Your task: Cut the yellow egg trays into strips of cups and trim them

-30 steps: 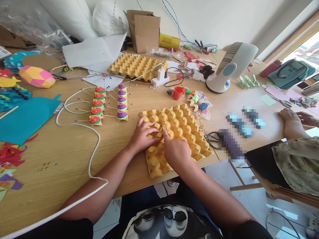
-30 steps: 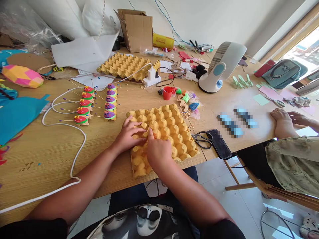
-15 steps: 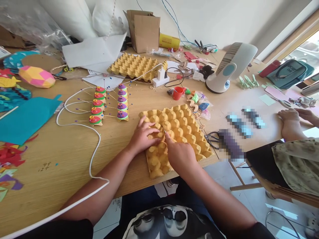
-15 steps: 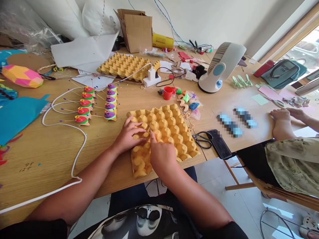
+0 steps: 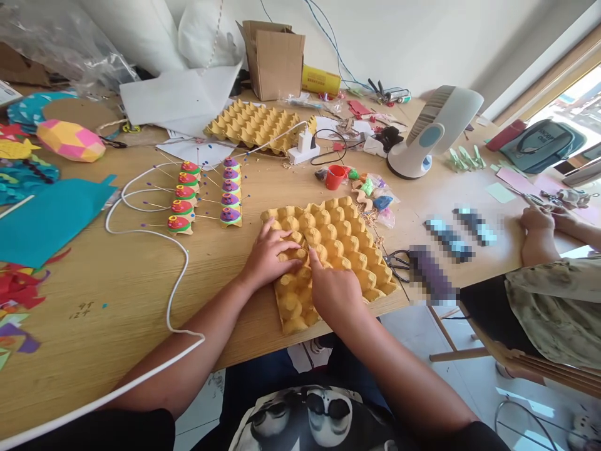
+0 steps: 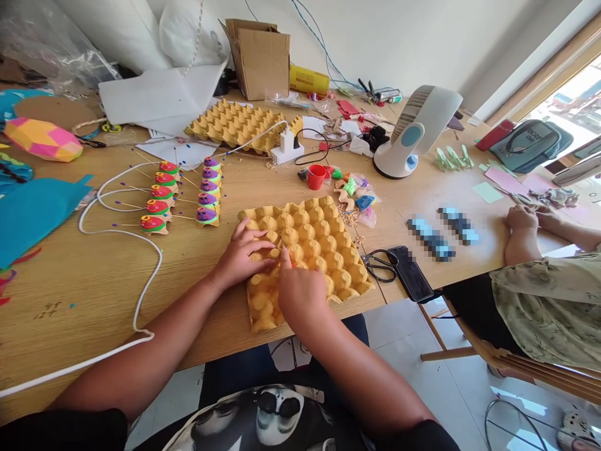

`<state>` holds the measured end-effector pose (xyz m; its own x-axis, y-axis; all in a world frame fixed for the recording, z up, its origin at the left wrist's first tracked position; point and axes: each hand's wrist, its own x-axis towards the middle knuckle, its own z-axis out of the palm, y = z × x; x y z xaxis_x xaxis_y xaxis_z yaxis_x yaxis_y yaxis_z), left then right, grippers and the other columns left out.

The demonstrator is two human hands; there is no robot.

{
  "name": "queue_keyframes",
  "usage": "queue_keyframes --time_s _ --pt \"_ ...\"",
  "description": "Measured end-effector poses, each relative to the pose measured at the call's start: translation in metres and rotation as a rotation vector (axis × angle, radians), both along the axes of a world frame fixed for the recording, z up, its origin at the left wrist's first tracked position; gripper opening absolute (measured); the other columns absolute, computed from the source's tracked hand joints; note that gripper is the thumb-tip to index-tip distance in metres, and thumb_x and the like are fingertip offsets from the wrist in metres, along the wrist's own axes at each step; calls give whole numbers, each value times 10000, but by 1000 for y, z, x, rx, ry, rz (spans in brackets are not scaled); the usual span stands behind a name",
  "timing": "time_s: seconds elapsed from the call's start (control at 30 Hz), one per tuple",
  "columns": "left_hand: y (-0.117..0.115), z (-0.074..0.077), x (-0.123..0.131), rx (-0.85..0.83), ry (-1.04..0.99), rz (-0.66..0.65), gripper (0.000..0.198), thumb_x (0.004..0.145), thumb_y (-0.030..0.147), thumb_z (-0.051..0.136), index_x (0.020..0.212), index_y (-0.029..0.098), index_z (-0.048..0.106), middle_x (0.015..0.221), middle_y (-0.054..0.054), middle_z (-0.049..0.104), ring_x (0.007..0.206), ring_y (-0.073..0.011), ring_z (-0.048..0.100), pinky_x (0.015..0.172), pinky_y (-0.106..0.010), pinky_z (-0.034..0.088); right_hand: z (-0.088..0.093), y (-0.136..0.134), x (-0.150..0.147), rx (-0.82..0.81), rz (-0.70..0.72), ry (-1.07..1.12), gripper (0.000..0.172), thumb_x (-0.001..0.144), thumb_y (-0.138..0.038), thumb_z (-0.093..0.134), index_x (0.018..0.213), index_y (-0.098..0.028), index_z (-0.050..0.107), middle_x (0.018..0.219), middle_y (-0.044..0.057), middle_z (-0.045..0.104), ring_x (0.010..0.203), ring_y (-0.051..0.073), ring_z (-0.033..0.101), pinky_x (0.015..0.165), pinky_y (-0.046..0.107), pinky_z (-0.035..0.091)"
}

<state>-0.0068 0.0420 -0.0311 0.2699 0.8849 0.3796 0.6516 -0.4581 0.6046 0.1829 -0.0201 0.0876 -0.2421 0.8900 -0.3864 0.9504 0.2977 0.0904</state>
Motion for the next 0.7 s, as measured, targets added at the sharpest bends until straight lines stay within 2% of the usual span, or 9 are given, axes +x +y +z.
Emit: queue_keyframes --time_s 0.27,0.5,0.7 --pt "1 -1 -2 15 7 -22 287 805 418 853 1057 282 836 1337 -78 681 1567 -398 258 1296 -626 271 -2 -4 3 2 9 -13 799 948 -104 498 1695 -114 215 854 125 807 784 233 792 735 342 542" --pt "0 -1 -2 -12 -3 -19 312 798 445 865 1066 289 838 1341 -85 677 1571 -410 248 1293 -657 250 -1 14 -4 -15 8 17 783 981 -136 495 1702 -133 190 879 130 816 867 240 799 768 332 537" --pt "-1 -1 0 5 6 -11 315 785 392 875 1080 289 839 1339 -83 685 1577 -408 251 1294 -632 280 4 -8 3 -39 19 -32 770 978 -121 498 1693 -97 213 820 130 801 796 250 795 761 368 547"
